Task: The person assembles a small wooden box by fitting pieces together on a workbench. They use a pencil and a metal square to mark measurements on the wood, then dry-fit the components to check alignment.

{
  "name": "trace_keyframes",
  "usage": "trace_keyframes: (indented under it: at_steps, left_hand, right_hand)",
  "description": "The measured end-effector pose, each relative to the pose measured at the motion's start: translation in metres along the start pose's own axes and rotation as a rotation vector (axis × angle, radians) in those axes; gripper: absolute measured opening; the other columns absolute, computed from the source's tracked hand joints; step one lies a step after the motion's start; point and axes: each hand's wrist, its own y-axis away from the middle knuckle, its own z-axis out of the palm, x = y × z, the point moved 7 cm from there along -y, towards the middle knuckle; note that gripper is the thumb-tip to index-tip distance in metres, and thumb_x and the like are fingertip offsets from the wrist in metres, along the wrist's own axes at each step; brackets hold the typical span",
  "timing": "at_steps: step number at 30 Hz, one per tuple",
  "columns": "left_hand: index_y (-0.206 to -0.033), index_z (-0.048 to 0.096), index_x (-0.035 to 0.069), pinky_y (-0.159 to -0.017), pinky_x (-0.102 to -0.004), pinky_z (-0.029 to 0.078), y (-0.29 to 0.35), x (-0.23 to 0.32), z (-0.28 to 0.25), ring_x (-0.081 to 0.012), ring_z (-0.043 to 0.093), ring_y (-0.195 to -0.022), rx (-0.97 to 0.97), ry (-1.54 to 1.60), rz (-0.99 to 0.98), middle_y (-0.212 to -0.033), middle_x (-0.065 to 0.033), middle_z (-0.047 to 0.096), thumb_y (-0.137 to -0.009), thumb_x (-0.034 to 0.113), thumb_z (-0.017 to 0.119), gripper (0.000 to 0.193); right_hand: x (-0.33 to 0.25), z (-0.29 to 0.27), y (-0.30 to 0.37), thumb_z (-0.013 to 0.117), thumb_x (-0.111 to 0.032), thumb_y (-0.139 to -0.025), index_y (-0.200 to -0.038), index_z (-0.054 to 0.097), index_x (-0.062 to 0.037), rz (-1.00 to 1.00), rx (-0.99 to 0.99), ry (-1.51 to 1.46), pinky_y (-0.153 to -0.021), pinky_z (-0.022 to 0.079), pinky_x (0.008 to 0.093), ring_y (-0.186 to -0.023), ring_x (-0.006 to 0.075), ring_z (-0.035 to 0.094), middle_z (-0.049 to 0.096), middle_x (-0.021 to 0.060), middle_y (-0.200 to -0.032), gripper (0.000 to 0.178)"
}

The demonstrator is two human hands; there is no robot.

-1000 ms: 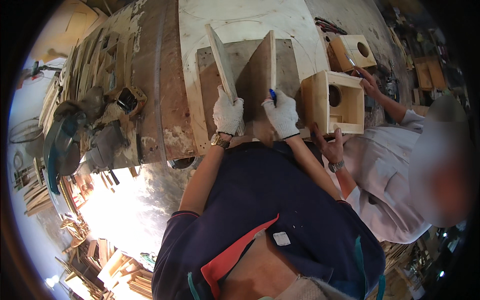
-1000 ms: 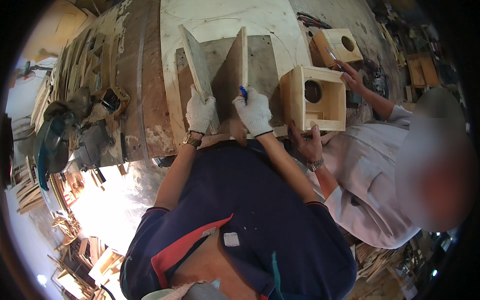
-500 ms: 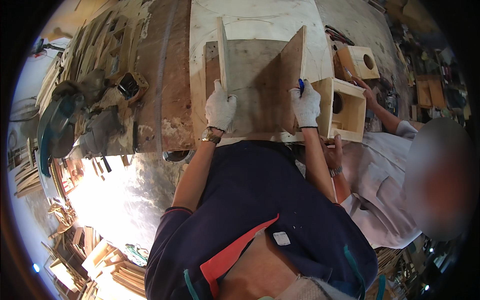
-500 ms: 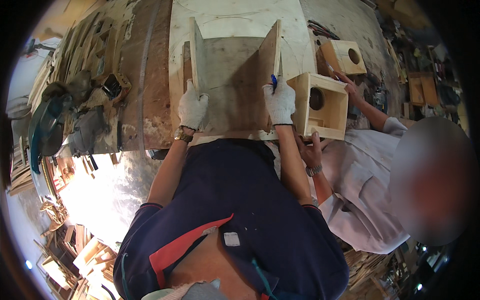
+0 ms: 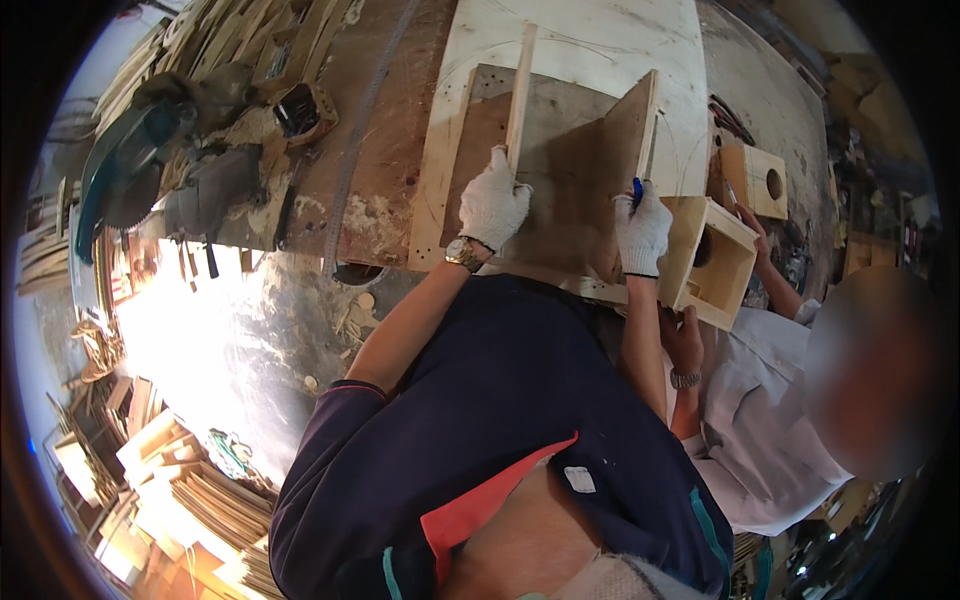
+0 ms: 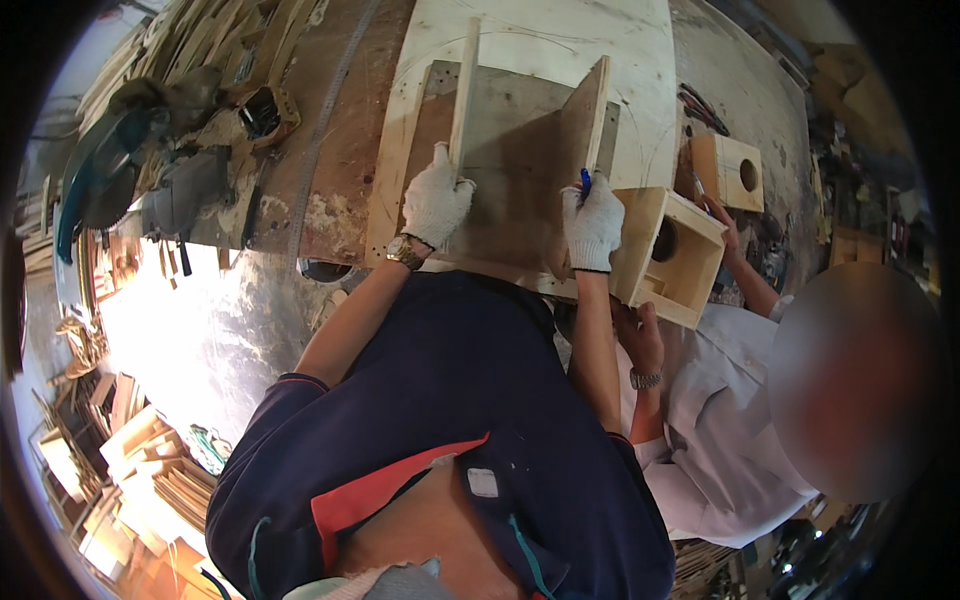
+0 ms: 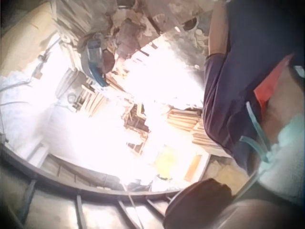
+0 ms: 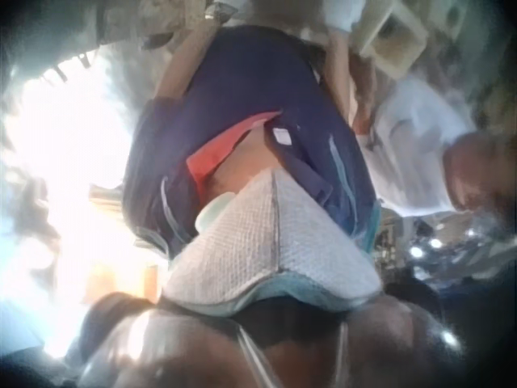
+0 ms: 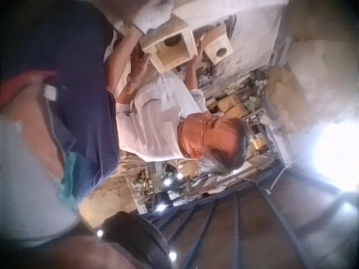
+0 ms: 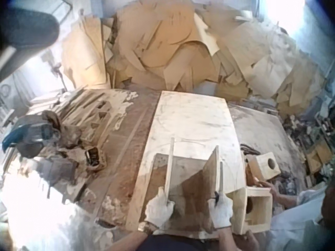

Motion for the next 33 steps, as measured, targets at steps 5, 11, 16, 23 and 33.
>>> trace_keyframes:
  at_steps: [5,11,16,23,33]
  left_hand:
    - [-0.143,0.046,0.000,-0.082,-0.0584,0.060,0.001,-0.003,0.001,-0.0479,0.075,-0.095,0.002,0.018,0.011,-0.111,-0.0261,0.075,-0.091,0.024,0.072,0.064]
    - [-0.146,0.046,0.001,-0.083,-0.0576,0.060,0.001,0.000,-0.001,-0.0466,0.075,-0.095,-0.022,-0.014,-0.020,-0.106,-0.0253,0.076,-0.091,0.024,0.072,0.065]
    - [-0.149,0.046,0.002,-0.083,-0.0573,0.060,0.000,-0.001,0.002,-0.0457,0.076,-0.095,-0.006,0.017,0.007,-0.103,-0.0234,0.077,-0.092,0.026,0.071,0.067]
    - [-0.148,0.045,0.003,-0.085,-0.0582,0.059,-0.003,0.000,0.002,-0.0481,0.074,-0.098,0.000,-0.004,0.022,-0.104,-0.0243,0.077,-0.092,0.025,0.070,0.065]
    - [-0.150,0.043,0.002,-0.084,-0.0591,0.059,-0.003,0.001,0.003,-0.0492,0.074,-0.097,-0.003,-0.079,0.023,-0.103,-0.0284,0.075,-0.091,0.027,0.069,0.069]
  right_hand:
    - [-0.009,-0.001,0.000,0.071,-0.026,-0.095,-0.104,0.070,-0.0042,-0.012,0.021,0.018,-0.074,0.059,0.0503,-0.085,0.0440,0.076,0.075,0.0218,-0.085,0.024]
    - [-0.016,-0.005,0.001,0.070,-0.026,-0.096,-0.103,0.071,-0.0047,-0.008,-0.003,0.026,-0.074,0.059,0.0516,-0.083,0.0445,0.075,0.075,0.0228,-0.085,0.023]
    - [-0.009,0.002,-0.001,0.072,-0.030,-0.096,-0.100,0.069,-0.0046,-0.014,-0.004,0.036,-0.073,0.058,0.0539,-0.082,0.0465,0.074,0.073,0.0232,-0.083,0.026]
    - [-0.014,0.003,-0.003,0.075,-0.034,-0.095,-0.095,0.067,-0.0039,-0.042,0.015,0.004,-0.070,0.058,0.0542,-0.079,0.0463,0.074,0.072,0.0235,-0.080,0.032]
    - [-0.008,0.008,-0.004,0.073,-0.036,-0.096,-0.094,0.068,-0.0033,-0.021,0.021,-0.010,-0.067,0.059,0.0538,-0.076,0.0461,0.074,0.072,0.0248,-0.077,0.033]
